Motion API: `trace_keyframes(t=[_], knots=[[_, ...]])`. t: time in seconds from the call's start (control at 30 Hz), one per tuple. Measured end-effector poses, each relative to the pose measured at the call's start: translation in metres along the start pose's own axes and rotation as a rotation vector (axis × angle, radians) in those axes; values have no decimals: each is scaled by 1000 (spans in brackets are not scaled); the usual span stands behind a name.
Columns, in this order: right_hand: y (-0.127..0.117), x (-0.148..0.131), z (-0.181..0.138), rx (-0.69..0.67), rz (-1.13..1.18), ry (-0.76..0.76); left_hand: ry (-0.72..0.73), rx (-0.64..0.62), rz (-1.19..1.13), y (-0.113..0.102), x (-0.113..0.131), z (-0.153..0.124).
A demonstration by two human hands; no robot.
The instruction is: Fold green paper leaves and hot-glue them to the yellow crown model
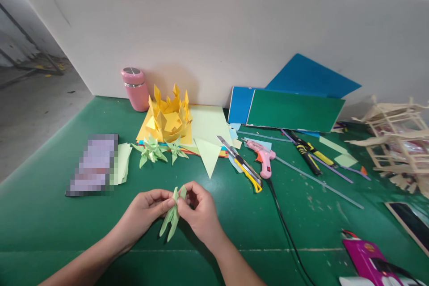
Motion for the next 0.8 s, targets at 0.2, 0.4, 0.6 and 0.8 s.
trace_keyframes(t=[0.2,0.4,0.6,0.8], knots=[[1,-5,-1,-18,18,9,43,-37,-24,2,3,0],[0,-6,-1,-28,126,-1,69,-13,-129,3,3,0],[3,-8,-3,-18,107,-81,93,41,-171,2,8,-1],[4,-6,-3,-5,99,-88,111,22,-157,3,8,0]])
Point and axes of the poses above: each hand's wrist, its own z-axis towards the middle knuckle, its own y-axis out of the palm, x = y × z, the point moved 5 cm from there along z, towards the middle knuckle, and after that the axes turned 14 degrees about y, right-handed, at the moved point
